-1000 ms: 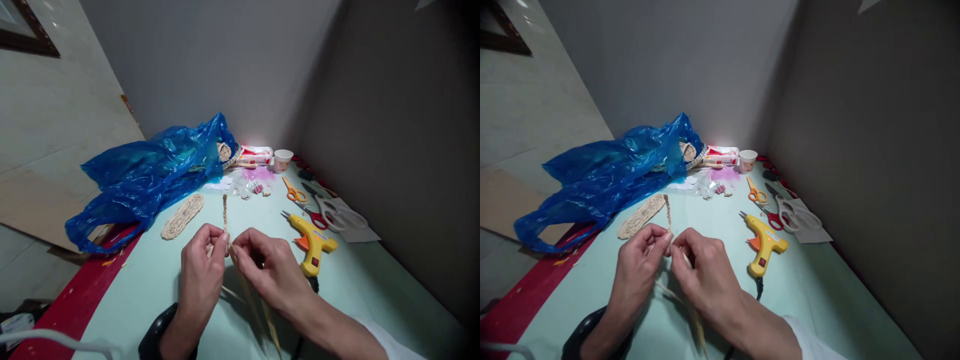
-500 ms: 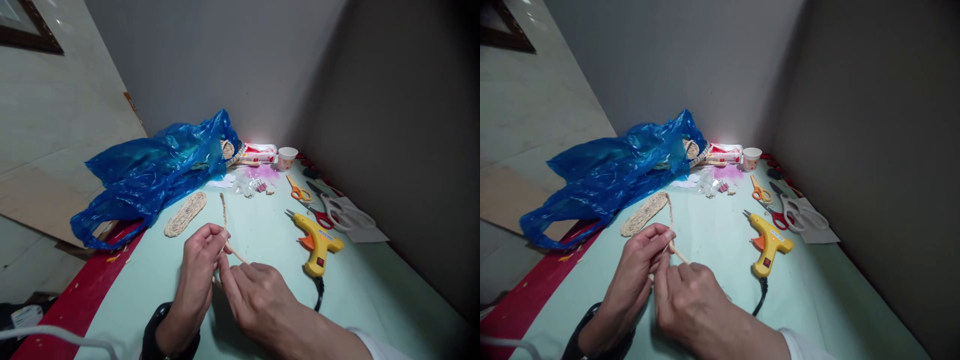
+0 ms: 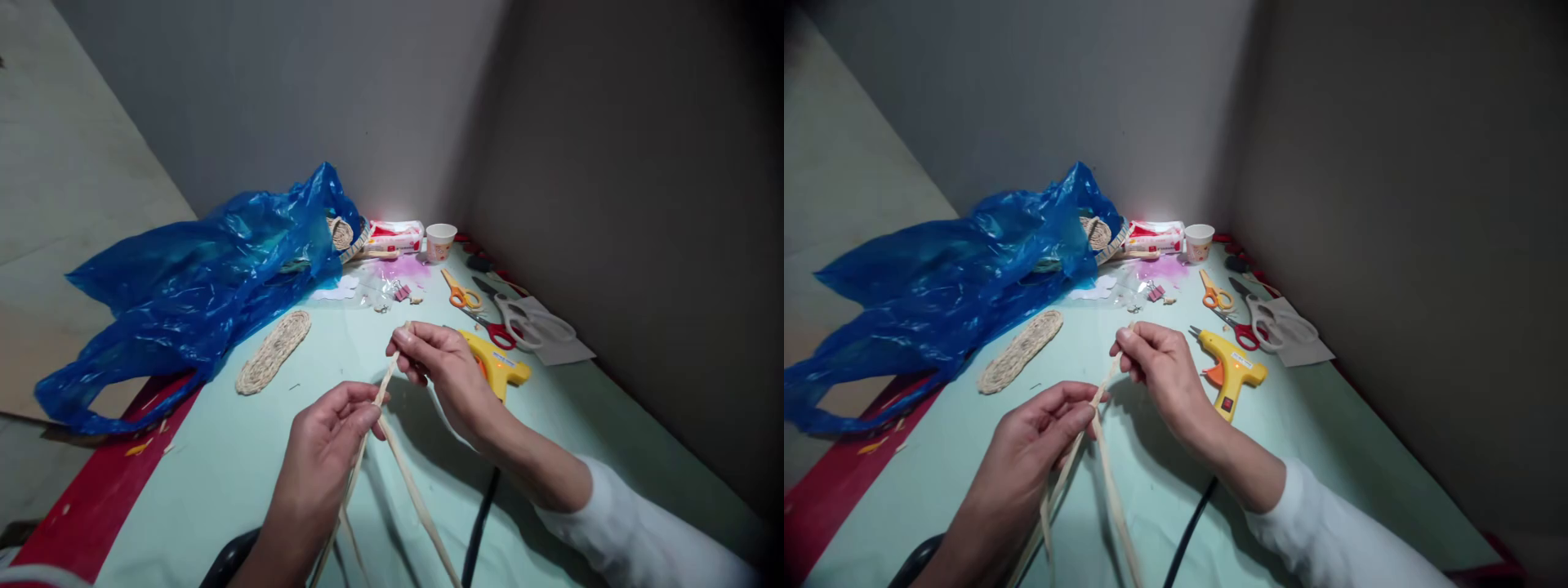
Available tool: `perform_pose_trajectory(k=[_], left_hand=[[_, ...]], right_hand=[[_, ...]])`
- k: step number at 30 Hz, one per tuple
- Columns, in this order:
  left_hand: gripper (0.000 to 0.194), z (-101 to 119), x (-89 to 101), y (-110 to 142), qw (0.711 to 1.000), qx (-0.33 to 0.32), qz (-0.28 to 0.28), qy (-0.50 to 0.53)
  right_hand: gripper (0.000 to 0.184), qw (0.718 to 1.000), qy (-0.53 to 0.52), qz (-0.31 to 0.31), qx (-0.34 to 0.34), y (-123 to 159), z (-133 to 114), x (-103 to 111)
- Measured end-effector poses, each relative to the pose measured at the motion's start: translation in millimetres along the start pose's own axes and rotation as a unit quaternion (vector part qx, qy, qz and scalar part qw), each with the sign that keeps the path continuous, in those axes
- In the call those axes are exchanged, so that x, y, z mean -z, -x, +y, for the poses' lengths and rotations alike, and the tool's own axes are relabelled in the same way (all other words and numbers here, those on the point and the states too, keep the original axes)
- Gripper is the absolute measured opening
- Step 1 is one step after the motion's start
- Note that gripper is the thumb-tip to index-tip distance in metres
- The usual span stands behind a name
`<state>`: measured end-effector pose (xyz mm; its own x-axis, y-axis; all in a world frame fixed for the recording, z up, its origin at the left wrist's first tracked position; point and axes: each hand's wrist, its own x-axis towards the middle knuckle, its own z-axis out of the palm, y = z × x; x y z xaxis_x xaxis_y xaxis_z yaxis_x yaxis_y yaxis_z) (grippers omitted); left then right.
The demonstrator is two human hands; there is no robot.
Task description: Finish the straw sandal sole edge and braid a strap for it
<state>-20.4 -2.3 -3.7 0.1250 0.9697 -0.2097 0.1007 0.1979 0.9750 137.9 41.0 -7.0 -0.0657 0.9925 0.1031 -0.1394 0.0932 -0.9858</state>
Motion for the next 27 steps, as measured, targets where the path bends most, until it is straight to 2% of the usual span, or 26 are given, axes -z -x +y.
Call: perform_pose_trajectory(k=[4,8,10,12,14,16,21,24,27], left_hand=[[0.025,-2,-4.0,3,1.0,-0.012,-0.012,0.011],[0.027,1,-7.4,7,0.999,-0.005,0.008,0.033],[0.031,4,-6.9,8,0.999,-0.007,0.027,0.035],[0.032,4,-5.0,7,0.998,-0.015,0.047,0.041],[0.03,3,-2.3,5,0.996,-0.03,0.057,0.054],[0.028,1,0.0,3,0.995,-0.046,0.058,0.061],[0.017,-5,1.0,2,0.993,-0.085,0.075,-0.014],[0.013,-5,-0.1,3,0.986,-0.101,0.097,-0.088],[0.008,-4,-0.7,4,0.979,-0.112,0.102,-0.138]], right_hand=[[0.029,0.997,-0.059,0.037,-0.026,-1,6,-2],[0.028,0.991,-0.111,0.011,-0.067,-2,4,2],[0.027,0.992,-0.099,-0.028,-0.08,0,2,5],[0.026,0.989,-0.053,-0.1,-0.093,2,-1,7],[0.03,0.977,-0.009,-0.186,-0.109,5,-2,6],[0.032,0.965,0.013,-0.233,-0.116,8,-1,3],[0.023,0.968,0.057,-0.228,-0.085,14,5,-4],[0.013,0.967,0.137,-0.209,-0.056,16,6,-6],[0.011,0.958,0.22,-0.184,-0.017,20,4,-8]])
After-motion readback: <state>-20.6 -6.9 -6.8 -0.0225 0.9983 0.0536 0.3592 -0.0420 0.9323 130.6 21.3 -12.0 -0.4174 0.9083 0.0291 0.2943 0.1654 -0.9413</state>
